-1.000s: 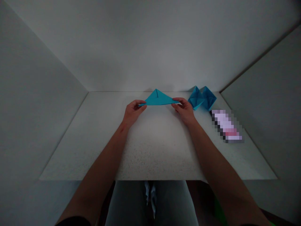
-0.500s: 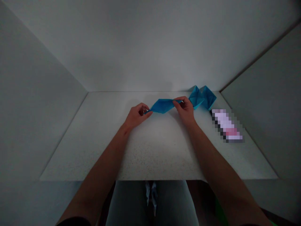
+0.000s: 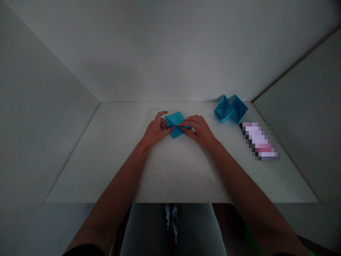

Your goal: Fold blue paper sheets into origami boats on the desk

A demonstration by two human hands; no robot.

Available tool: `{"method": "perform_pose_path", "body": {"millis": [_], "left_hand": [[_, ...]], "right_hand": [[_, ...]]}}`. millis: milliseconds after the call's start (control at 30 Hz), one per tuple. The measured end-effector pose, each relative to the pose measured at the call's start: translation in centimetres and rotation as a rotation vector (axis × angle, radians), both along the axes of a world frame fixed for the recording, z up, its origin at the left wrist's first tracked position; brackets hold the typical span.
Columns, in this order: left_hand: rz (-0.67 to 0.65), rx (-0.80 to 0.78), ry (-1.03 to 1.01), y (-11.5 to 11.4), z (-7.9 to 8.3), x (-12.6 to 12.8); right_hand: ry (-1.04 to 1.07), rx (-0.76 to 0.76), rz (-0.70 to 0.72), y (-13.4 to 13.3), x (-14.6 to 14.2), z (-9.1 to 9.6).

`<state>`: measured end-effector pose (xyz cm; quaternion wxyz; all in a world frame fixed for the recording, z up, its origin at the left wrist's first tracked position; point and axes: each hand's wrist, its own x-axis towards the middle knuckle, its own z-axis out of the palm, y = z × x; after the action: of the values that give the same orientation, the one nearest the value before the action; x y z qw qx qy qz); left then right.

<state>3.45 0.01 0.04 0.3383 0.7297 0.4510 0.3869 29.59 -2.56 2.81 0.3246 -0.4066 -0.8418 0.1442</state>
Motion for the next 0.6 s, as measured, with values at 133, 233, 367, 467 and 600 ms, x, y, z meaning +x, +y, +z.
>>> {"method": "perform_pose_path", "body": {"millis": [133,233,367,467,600], "left_hand": [[0.09,0.17,0.138,0.5,0.0,-0.5],[0.066,0.142,0.195,0.8,-0.2,-0.7],[-0.015,0.085,0.198,0.8,-0.2,-0.7],[-0.021,0.097,0.195,0.7,-0.1,-0.6],[0.006,0.035,0.142,0.5,0.0,-0.6]], "right_hand": [[-0.076,-0.066,0.083,0.1,0.2,-0.2],[-0.135,-0.093,0.019,0.3,0.5,-0.8],[-0.181,-0.128,-0.103,0.9,1.3,-1.7],[-0.134,-0.146,-0.145,1.6,1.9,-2.2],[0.015,-0.217,-0.175,2.1,2.2,-2.6]]}}
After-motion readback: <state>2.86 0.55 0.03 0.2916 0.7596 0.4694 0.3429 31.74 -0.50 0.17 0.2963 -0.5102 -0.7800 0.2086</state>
